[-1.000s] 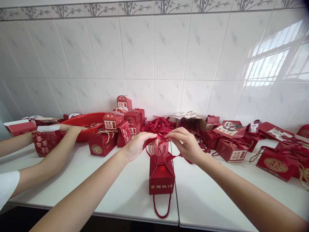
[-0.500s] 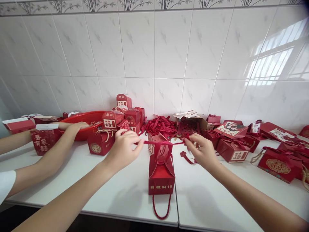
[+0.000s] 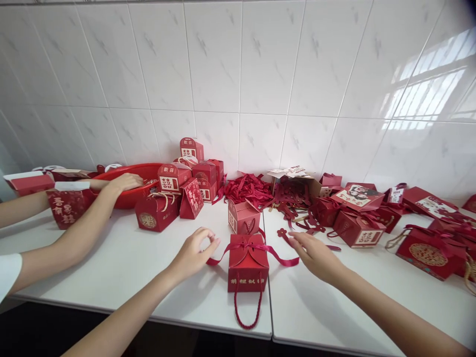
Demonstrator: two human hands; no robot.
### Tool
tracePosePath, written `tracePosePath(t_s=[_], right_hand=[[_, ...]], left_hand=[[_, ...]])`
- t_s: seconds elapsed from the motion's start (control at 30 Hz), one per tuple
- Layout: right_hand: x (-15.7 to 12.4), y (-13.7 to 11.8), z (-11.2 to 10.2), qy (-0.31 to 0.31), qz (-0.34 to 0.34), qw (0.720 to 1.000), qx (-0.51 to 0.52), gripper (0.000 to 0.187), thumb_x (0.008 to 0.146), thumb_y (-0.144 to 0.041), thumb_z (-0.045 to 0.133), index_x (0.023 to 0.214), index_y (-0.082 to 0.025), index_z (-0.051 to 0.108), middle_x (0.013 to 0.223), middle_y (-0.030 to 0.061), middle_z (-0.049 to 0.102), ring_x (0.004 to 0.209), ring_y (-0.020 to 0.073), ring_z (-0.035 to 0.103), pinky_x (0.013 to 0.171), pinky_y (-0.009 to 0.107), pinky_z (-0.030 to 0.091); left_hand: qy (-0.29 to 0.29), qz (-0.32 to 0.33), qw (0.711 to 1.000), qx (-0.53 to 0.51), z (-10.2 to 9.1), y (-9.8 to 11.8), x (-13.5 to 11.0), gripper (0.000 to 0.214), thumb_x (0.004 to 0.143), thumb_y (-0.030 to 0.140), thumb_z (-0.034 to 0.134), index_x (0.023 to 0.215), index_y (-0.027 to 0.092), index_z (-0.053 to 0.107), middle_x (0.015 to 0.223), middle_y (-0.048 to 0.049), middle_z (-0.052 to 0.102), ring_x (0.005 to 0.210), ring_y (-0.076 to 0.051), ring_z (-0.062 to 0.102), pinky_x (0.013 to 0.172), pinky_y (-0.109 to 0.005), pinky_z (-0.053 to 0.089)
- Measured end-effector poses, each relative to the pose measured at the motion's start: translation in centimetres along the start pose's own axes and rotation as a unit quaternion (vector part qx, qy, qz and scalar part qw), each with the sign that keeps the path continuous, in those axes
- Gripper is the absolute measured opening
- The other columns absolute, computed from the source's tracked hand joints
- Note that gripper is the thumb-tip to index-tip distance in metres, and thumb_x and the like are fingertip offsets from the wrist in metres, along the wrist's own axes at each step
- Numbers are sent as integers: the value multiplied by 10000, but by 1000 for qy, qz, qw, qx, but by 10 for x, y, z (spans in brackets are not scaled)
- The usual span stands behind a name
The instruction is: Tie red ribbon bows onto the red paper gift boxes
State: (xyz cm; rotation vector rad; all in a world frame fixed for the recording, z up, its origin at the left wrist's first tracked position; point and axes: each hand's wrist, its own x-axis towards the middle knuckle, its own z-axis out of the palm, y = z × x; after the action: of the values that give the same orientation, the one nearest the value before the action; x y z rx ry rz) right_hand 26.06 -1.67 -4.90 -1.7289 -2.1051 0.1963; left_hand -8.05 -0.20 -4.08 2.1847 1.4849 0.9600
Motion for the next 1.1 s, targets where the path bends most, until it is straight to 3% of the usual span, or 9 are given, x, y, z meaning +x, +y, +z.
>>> tracePosePath(t_s=[0.07,0.13,0.23,0.33,0.43,0.53,0.9,1.0,1.1], right_hand=[[4,-19,3,-25,-44,995,82,532,942,-469,246,1266,-144,516,1194,151,595,1093,275,553,920,422,420],[6,-35,6,-49,-93,983,148,543,929,-510,303,1350,-190,430,1164,123,605,1033,248,574,900,407,443],[8,-52,12,-73,-146,970,182,600,892,-548,398,1419,-269,328,1114,97,593,948,225,584,853,398,475],[11,-61,17,-23,-162,976,146,642,833,-565,503,1394,-274,389,1054,109,540,898,229,566,818,415,494],[13,-67,19,37,-197,972,120,562,804,-535,565,1300,-276,514,1141,132,481,1023,269,516,855,440,486],[13,-70,20,34,-223,966,128,451,806,-514,575,1183,-269,608,1148,125,493,1078,283,481,881,446,482],[9,-76,27,51,-214,955,197,161,810,-357,616,903,-236,666,1087,91,524,1047,246,507,914,419,467],[8,-73,31,67,-188,954,223,243,821,-385,592,1014,-240,618,1192,103,471,1139,258,474,986,449,420],[8,-67,33,37,-101,951,288,393,851,-441,526,1176,-221,498,1235,127,455,1139,249,495,952,440,456]], left_hand=[[9,-7,997,-82,13,16,4,206,833,399,494,749,211,486,851,-35,555,857,-205,540,810,-318,406],[-23,-13,987,-159,25,28,6,205,810,393,550,798,209,462,850,-20,528,859,-194,535,815,-318,425],[-47,-23,974,-222,39,38,4,245,777,367,610,831,208,431,887,-12,501,862,-178,527,819,-319,444],[-43,-37,970,-238,47,38,2,237,792,348,596,850,214,410,901,-5,478,840,-160,517,776,-299,453],[-38,-37,969,-243,49,36,0,230,796,338,590,858,218,403,869,4,463,798,-147,499,700,-265,447],[-32,-33,967,-252,51,35,-1,228,792,325,591,857,217,401,834,15,452,751,-136,480,661,-253,429],[-28,-59,958,-279,56,36,-5,216,816,312,572,924,221,409,789,32,454,719,-132,493,679,-265,418],[-41,-76,948,-306,55,38,-4,230,817,344,577,920,222,410,828,24,491,754,-142,525,688,-270,428],[-60,-79,939,-328,52,38,-2,262,807,376,593,911,219,411,856,11,525,773,-151,543,705,-280,438]])
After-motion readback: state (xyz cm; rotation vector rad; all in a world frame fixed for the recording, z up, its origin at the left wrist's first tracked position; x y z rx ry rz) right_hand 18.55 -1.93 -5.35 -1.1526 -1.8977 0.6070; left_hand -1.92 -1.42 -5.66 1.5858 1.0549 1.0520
